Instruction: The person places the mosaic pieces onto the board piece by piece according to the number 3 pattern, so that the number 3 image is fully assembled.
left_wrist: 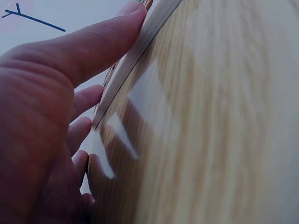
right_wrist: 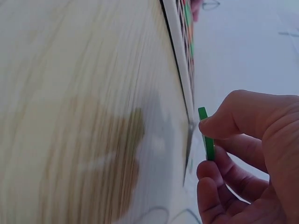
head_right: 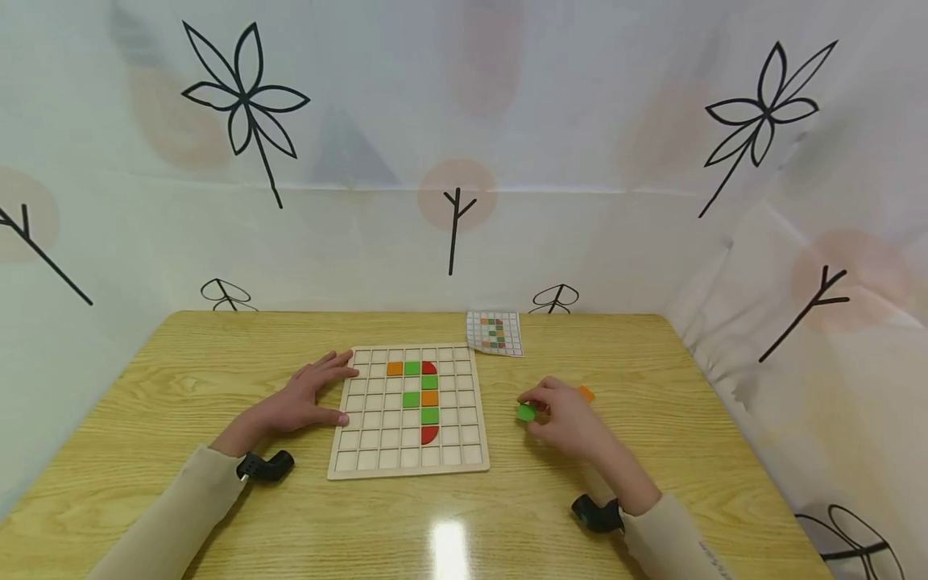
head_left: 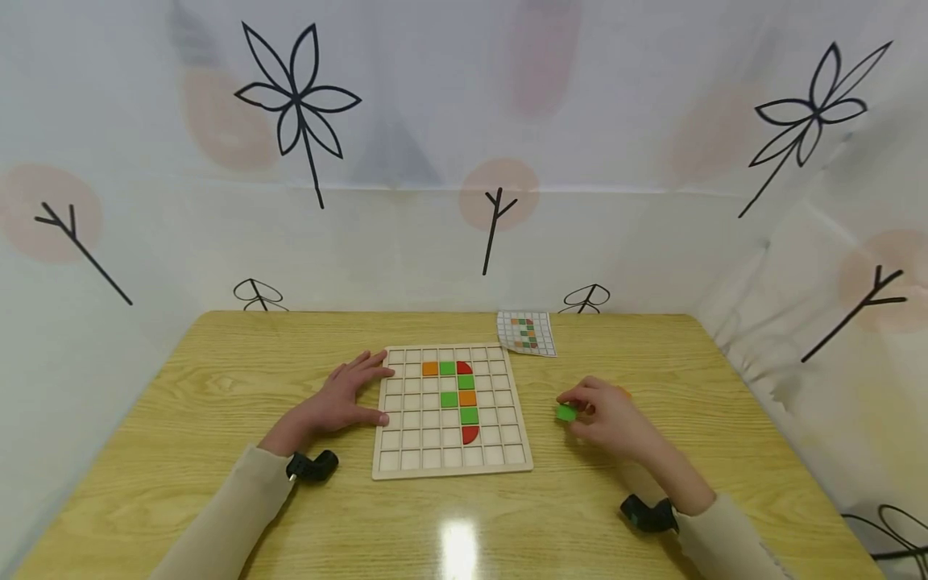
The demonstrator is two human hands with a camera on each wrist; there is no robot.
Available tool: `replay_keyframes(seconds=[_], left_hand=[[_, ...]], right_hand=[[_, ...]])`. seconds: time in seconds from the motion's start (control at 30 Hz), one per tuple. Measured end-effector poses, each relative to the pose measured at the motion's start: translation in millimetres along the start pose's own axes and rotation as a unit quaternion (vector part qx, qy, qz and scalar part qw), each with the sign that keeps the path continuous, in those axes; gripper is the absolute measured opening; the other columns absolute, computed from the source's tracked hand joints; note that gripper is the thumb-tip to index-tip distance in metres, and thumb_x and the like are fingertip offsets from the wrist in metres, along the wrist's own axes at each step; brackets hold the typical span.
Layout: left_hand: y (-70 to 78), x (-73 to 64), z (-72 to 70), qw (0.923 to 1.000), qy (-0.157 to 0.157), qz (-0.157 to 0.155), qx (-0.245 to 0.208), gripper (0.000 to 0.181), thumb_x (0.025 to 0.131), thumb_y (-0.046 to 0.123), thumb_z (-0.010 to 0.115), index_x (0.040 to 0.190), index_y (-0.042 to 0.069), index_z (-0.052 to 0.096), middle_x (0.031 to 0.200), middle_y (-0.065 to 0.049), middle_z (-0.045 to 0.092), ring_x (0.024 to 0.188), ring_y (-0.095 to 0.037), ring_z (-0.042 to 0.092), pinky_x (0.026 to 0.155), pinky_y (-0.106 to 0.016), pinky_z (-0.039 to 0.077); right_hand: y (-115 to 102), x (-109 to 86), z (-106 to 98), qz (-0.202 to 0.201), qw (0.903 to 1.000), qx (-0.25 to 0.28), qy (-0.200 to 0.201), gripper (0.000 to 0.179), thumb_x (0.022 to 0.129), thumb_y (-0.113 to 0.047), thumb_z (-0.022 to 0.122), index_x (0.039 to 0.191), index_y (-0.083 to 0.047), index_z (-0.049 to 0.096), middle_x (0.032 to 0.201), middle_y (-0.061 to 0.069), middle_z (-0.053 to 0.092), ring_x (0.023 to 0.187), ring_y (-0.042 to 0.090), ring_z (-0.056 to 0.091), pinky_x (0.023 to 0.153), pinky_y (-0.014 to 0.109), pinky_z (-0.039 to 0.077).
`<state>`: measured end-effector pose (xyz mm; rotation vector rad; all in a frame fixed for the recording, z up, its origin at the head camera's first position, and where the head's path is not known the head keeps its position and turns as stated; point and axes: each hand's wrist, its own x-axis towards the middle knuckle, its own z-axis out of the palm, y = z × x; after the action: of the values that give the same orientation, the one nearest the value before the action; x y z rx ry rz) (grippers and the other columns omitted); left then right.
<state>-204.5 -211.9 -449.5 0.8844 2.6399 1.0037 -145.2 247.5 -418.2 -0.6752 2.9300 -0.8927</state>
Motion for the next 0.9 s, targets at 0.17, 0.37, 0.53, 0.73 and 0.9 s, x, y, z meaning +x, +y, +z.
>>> replay_keyframes(seconds=[0.17,0.37,0.53,0.73,0.9], left_hand=[[0.4,0.1,-0.2,1.0000,0.001,0.001,-0.005,0.077,0.084,0.042,0.079,0.147,0.010,0.048,0.164,-0.010,0.021,0.151,-0.036,0.005,0.115,-0.061,0.000],[0.0,0.5,-0.5,1.0000,0.003,0.001,-0.006,0.077,0.084,0.043,0.078,0.147,0.010,0.049,0.164,-0.011,0.021,0.151,-0.037,0.006,0.115,-0.062,0.000],[-0.3,1.0,-0.4,1.0000,0.002,0.001,-0.006,0.077,0.084,0.044,0.078,0.147,0.010,0.048,0.164,-0.011,0.021,0.151,-0.037,0.006,0.115,-0.062,0.000],[-0.9,0.7,-0.2,1.0000,0.003,-0.001,-0.005,0.078,0.084,0.044,0.078,0.147,0.010,0.048,0.164,-0.010,0.020,0.151,-0.037,0.005,0.115,-0.062,0.000],[0.1,0.6,-0.2,1.0000,0.001,-0.003,-0.005,0.078,0.084,0.044,0.078,0.147,0.011,0.048,0.164,-0.010,0.020,0.151,-0.036,0.005,0.115,-0.061,0.000]], right_hand=[[-11,5.1,8,-0.021,0.9997,-0.004,-0.007,0.031,0.079,-0.001,0.075,0.110,-0.006,0.074,0.097,-0.004,0.058,0.084,0.012,0.055,0.070,0.027,0.051],[-25,15.1,18,-0.047,0.9987,-0.002,-0.018,0.031,0.079,-0.001,0.075,0.109,-0.006,0.074,0.096,-0.005,0.058,0.085,0.012,0.055,0.073,0.027,0.051],[-35,24.0,27,-0.056,0.9979,0.013,-0.031,0.031,0.079,-0.002,0.074,0.109,-0.008,0.074,0.097,-0.005,0.057,0.084,0.012,0.054,0.072,0.026,0.050],[-48,32.3,37,-0.064,0.9964,0.017,-0.052,0.031,0.079,-0.003,0.072,0.108,-0.010,0.074,0.095,-0.008,0.054,0.080,0.010,0.050,0.068,0.024,0.047],[-58,37.2,44,-0.093,0.9938,0.015,-0.060,0.031,0.078,-0.001,0.071,0.108,-0.008,0.074,0.093,-0.006,0.055,0.076,0.011,0.049,0.064,0.024,0.044]])
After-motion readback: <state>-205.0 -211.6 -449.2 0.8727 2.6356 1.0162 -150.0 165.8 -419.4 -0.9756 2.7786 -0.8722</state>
